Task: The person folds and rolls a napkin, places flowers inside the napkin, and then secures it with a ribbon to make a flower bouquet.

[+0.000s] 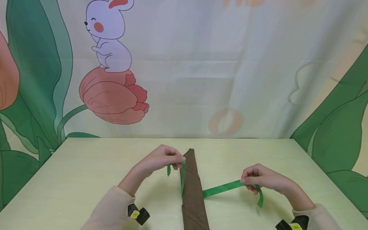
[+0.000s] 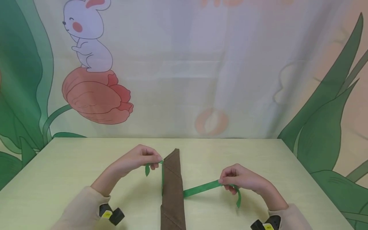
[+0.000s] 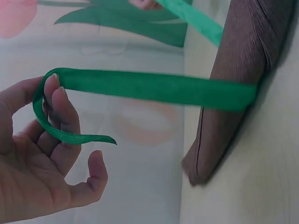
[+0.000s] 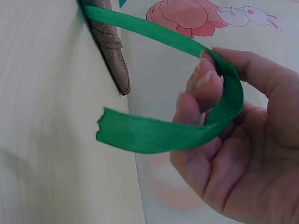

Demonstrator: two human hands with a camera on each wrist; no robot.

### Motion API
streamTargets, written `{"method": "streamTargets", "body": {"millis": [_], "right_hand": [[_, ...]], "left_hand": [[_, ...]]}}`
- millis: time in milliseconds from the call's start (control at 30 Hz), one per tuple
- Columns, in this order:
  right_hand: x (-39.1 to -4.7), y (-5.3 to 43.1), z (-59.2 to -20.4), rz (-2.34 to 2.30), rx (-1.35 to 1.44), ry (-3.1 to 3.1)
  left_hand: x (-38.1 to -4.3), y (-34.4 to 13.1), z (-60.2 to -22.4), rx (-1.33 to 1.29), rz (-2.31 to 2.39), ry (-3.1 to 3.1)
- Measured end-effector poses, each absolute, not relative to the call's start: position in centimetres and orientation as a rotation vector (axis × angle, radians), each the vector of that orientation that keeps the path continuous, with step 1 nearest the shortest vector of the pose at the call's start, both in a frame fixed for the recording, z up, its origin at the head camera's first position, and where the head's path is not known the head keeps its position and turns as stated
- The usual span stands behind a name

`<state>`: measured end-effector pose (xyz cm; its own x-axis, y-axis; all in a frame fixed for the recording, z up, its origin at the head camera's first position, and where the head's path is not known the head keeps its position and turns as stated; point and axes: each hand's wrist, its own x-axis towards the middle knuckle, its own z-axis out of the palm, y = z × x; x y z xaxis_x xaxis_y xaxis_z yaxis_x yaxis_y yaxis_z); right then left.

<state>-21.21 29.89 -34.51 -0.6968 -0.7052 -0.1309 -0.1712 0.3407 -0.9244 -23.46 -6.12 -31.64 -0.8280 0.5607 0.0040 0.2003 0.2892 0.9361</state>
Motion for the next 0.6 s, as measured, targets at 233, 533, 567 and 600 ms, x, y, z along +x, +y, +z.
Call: {"method": "streamTargets", "body": {"millis": [233, 533, 567, 600], "right_hand": [[-20.9, 29.6, -34.2, -1.361, -0.772, 2.087], [-20.7, 29.6, -34.0, -1.366, -0.780, 2.090], [-20.7, 29.6, -34.0, -1.366, -0.780, 2.089], [-20.7, 29.7, -34.0, -1.366, -0.780, 2.089]], "left_hand": [[-24.4, -0.3, -32.6, 0.639, 1.555, 2.201], [-24.6, 4.4, -34.7, 0.623, 1.470, 2.240], [-24.6, 4.7, -34.8, 0.637, 1.459, 2.241], [-24.6, 4.9, -34.8, 0.646, 1.446, 2.252]]}}
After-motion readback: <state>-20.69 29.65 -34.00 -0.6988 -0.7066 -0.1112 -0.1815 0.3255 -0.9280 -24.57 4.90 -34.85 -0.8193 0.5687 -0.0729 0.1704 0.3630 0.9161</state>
